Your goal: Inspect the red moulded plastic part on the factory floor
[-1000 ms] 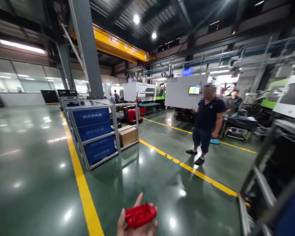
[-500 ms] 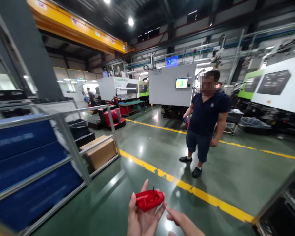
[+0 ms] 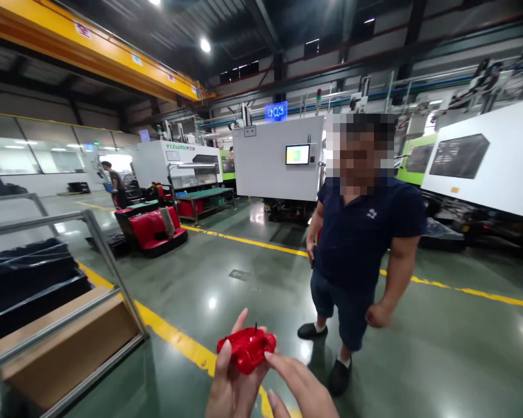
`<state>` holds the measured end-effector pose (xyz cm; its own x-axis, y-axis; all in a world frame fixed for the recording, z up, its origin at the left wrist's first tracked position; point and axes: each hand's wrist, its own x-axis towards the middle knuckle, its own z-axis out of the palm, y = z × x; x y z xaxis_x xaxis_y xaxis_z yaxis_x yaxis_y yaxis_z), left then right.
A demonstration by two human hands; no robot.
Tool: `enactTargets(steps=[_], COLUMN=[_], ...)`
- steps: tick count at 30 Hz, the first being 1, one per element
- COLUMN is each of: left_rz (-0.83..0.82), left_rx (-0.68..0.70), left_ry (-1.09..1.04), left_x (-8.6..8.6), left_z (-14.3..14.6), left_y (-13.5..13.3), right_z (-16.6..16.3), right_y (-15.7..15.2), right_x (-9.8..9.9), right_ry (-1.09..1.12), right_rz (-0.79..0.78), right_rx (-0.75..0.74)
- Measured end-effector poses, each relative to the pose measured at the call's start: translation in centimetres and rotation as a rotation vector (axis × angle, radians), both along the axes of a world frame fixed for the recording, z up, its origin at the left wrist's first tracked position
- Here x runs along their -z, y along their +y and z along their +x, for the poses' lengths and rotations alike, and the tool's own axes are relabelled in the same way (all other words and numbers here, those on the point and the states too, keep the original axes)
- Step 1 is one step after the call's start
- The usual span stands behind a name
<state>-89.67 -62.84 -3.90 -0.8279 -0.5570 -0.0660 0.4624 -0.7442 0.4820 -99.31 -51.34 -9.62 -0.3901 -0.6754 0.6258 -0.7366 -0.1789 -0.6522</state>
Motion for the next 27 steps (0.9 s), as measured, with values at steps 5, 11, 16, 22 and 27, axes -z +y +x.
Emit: enactTargets(steps=[5,11,16,22,27], left_rz=[-0.038,-0.061,-0.068,-0.083,-0.077], left_rx=[-0.118,-0.104,-0.086,-0.103,-0.128], left_ry=[-0.159,-0.189,-0.189,-0.209,-0.263], left_x=[-0.6,-0.5,-0.5,-0.5,0.2], left_z=[-12.9,-22.6,-27.7,-31.3,-33.4], left_y=[-3.8,-9.1,-12.5,-14.8,-15.8], right_z=[-14.1,-24.1,-28.8,-32.1,-33.1], right_y=[-5.1,-9.9,-13.3,-15.6,-15.7], right_x=[0.7,-1.9,-2.7,-2.0,0.7], right_ry=[0.068,-0.012,-0.001,0.105,0.046], right_rz=[0.024,0.056,0.001,-0.025,-0.084], right_rx=[-0.109,-0.160,-0.100,-0.051,-0.015])
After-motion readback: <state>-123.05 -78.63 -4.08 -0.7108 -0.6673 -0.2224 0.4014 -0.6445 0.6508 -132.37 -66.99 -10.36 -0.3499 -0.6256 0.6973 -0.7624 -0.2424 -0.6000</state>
